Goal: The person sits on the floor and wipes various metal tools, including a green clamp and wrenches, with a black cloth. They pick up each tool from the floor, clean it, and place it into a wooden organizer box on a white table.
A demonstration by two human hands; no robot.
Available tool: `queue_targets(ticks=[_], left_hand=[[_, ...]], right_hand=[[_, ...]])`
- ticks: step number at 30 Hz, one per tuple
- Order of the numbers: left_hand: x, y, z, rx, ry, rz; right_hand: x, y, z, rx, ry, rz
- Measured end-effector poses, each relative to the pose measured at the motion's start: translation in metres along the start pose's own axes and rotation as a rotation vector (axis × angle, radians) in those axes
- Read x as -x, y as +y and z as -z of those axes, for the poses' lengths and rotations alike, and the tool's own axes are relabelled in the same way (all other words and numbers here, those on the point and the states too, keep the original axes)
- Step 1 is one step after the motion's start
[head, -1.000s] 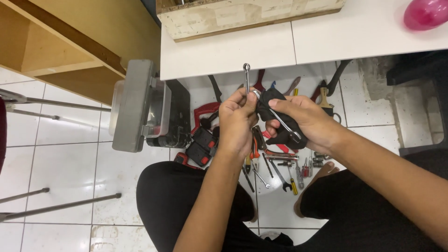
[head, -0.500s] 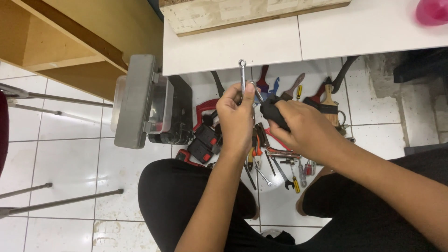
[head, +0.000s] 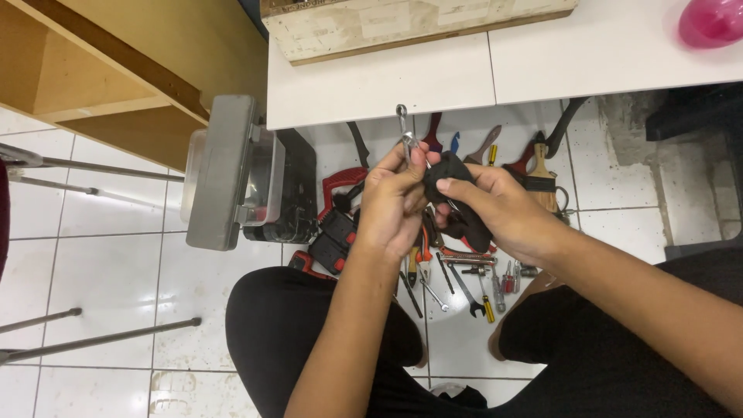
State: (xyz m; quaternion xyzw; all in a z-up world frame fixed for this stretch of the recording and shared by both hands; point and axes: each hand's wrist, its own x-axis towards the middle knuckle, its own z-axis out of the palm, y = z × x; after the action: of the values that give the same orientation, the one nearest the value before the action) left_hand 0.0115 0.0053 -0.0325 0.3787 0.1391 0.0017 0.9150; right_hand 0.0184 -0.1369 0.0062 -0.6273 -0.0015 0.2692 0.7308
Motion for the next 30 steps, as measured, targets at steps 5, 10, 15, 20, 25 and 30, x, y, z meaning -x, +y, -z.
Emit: queue_targets(ticks=[5,10,15,20,25,30], left_hand=[[-0.002,0.017,0.002,0.01,0.08,-0.041],[-0.009,0.014,0.011,0.013,0.156,-0.075],[-0.005,0.027,0.01,-0.005,0.2,-0.124],[0.009,-0.004,-0.012,-0.036,0.134,-0.064],[0.0,-0.011,-0.006,-0.06,0.089,-0.031],[-0.005,0.009,-0.002,0.032,0.049,-0.027]], right_hand=[[0.016,-0.018,-0.008,0.235,-0.05,0.126],[0.022,-0.003,-0.006,0.656,0.016,0.349],[0.032,-0.007,-0.01,0.606,0.084,0.36],[0.03,-0.026,-0.016,0.383,0.136,0.259],[0.01,-0.011,0.0,-0.231,0.107,-0.095],[0.009,-0.004,0.009,-0.196,-0.019,-0.135]])
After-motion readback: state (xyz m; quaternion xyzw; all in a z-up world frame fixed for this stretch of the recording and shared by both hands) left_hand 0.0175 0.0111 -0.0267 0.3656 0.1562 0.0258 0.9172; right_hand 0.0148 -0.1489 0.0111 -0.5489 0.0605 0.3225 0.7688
